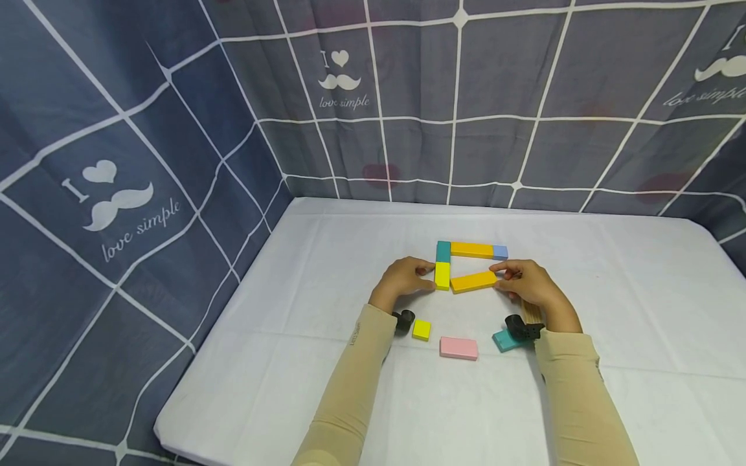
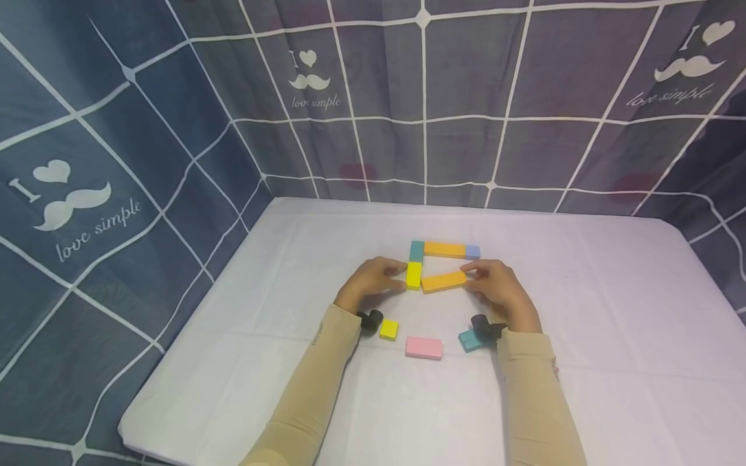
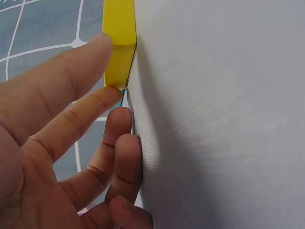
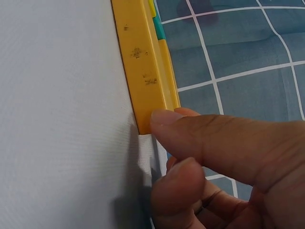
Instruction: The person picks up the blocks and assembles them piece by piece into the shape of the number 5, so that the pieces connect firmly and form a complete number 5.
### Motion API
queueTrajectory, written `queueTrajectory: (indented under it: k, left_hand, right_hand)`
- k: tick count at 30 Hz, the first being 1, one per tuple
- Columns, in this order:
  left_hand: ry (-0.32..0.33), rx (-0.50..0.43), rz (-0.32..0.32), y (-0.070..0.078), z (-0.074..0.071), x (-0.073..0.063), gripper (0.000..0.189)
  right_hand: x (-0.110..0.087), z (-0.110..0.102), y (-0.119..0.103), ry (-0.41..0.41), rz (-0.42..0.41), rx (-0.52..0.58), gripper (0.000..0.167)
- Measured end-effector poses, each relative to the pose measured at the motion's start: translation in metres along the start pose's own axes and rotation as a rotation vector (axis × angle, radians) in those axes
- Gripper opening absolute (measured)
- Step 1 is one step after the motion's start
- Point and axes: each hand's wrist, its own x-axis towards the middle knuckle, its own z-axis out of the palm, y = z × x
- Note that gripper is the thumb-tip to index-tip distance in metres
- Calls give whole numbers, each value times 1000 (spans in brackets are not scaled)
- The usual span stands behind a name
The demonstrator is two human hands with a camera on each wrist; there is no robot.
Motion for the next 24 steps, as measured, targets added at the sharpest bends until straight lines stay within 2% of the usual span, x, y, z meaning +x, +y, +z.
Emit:
queueTrajectory:
  k: [18, 24]
  left_hand:
    - [-10, 25, -8, 2, 1, 1, 53]
    - [-8, 5, -9, 0, 1, 2, 54]
  right_hand:
    - [1, -1, 0, -9, 17, 4, 39]
    - [1, -2, 0, -9, 18, 1, 40]
